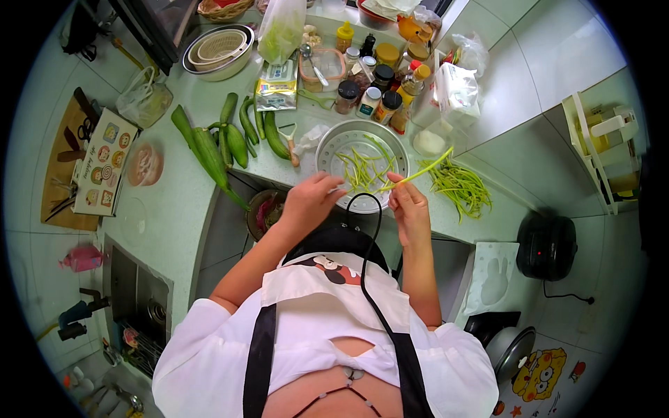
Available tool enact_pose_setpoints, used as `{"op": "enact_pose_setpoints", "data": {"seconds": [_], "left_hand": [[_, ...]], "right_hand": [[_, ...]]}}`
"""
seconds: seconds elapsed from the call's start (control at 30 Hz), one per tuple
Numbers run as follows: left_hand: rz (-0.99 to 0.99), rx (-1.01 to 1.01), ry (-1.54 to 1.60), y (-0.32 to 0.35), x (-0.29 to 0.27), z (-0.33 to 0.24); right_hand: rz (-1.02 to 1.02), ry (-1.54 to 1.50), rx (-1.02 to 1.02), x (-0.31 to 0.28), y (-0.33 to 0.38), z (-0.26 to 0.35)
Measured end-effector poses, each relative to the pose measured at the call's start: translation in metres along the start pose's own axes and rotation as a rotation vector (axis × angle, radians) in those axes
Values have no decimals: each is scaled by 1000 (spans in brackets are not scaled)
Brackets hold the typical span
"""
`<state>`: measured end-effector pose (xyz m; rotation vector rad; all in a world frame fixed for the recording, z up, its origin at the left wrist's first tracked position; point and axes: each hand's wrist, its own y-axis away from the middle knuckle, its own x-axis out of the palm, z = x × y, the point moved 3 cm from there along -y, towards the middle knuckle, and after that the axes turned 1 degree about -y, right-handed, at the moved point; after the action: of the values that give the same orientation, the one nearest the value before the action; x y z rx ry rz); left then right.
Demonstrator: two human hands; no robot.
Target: The person strips the ends and strings from long beans by hand, placing the prepped pieces into a metal bowl.
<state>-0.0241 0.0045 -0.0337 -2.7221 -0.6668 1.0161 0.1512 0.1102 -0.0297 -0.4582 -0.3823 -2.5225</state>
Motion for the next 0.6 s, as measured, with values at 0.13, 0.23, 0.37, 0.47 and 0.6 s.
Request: {"op": "enact_pose_setpoints", "data": {"seconds": [0.13, 0.23, 0.37, 0.47, 0.6], "left_hand": [[-3, 137, 81, -14, 15, -27], [0, 186, 112, -16, 24, -34], [3, 200, 111, -15, 30, -37], [9, 165, 133, -15, 30, -40], [-26, 179, 95, -15, 32, -39]], "right_hand": [[3, 63, 14, 1, 3, -2], [-9, 108, 30, 4, 5, -4], [7, 137, 32, 2, 6, -4], [6, 147, 17, 2, 6, -5], [-2, 157, -14, 4, 7, -3]]}}
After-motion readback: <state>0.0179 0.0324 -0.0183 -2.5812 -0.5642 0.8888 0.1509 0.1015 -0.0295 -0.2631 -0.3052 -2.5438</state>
